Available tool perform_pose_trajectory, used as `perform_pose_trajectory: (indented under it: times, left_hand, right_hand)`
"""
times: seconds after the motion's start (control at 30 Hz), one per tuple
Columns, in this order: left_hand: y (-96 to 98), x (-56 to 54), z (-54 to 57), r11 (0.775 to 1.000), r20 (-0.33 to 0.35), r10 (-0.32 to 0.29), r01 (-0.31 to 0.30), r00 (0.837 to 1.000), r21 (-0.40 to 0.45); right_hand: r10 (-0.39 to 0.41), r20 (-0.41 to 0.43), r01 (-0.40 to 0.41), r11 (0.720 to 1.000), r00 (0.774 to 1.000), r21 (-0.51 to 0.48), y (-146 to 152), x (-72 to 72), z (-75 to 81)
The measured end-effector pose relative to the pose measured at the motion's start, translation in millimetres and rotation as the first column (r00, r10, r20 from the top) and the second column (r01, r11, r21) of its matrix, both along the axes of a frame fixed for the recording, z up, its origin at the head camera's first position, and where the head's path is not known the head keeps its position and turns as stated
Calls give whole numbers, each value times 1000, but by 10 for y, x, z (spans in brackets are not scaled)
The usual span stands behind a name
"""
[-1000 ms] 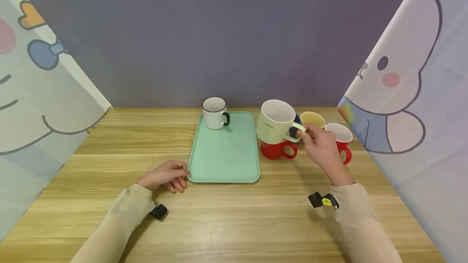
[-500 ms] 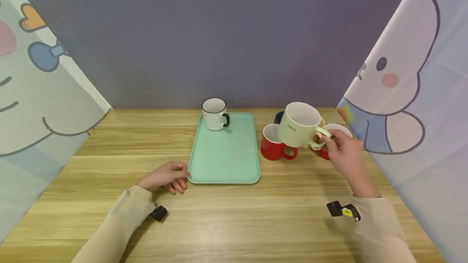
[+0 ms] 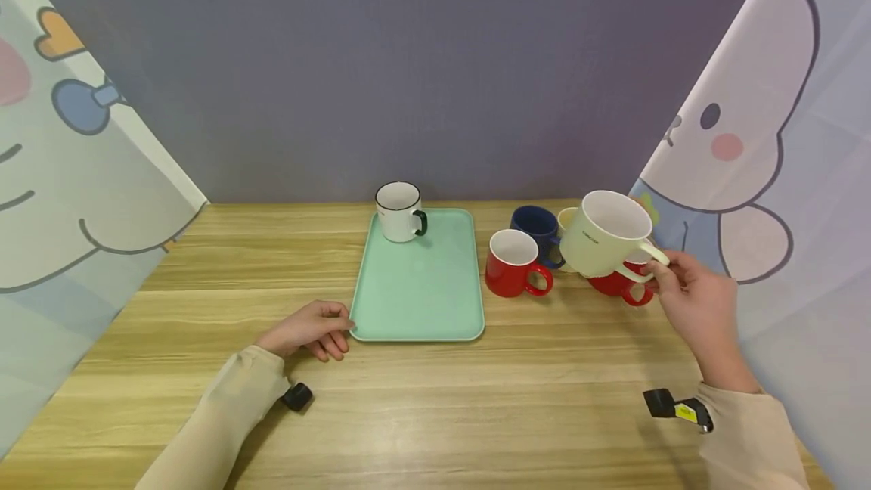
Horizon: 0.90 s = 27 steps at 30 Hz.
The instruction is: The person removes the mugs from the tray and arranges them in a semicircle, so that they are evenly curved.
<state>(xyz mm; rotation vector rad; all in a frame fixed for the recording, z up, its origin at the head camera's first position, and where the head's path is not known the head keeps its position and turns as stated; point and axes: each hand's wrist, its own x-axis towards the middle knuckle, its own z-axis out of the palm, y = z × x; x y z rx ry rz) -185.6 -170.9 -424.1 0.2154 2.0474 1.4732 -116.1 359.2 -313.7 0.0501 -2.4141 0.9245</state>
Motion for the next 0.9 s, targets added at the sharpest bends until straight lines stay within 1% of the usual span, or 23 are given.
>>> perform_pose_trajectory:
  times: [0.1, 0.23, 0.47, 0.57, 0.63, 0.7, 0.77, 0.83, 0.9]
  left_hand:
    - [-3, -3, -8, 1000, -2, 3, -3, 1000, -1]
    - [-7, -3, -18, 1000, -13, 0, 0, 1000, -1]
    - [-12, -14, -32, 1000, -15, 5, -5, 1000, -3]
    - [-14, -15, -27, 1000, -17, 7, -7, 1000, -3]
    - [-16, -13, -23, 1000, -15, 8, -8, 1000, -5]
    - [-17, -11, -23, 1000, -12, 9, -9, 1000, -7]
    - [-17, -10, -24, 1000, -11, 8, -8, 1000, -5]
    - [-16, -10, -26, 1000, -11, 6, -6, 1000, -3]
    - [-14, -8, -25, 1000, -10, 3, -3, 1000, 0]
  right_hand:
    - [-58, 48, 57, 998, 997, 23, 78, 41, 12]
    - [-139, 74, 135, 990, 988, 51, 151, 100, 15]
    - [-223, 104, 225, 974, 969, -13, 268, 179, -5]
    - [-268, 118, 269, 963, 956, 6, 319, 204, -16]
    - [-287, 148, 289, 957, 946, 12, 358, 224, -25]
    - [-293, 179, 300, 954, 939, -13, 395, 247, -46]
    - [-289, 190, 305, 951, 938, -57, 435, 266, -77]
    - [-291, 181, 313, 943, 939, -109, 483, 274, -110]
    - [-288, 147, 310, 937, 946, -162, 525, 278, -154]
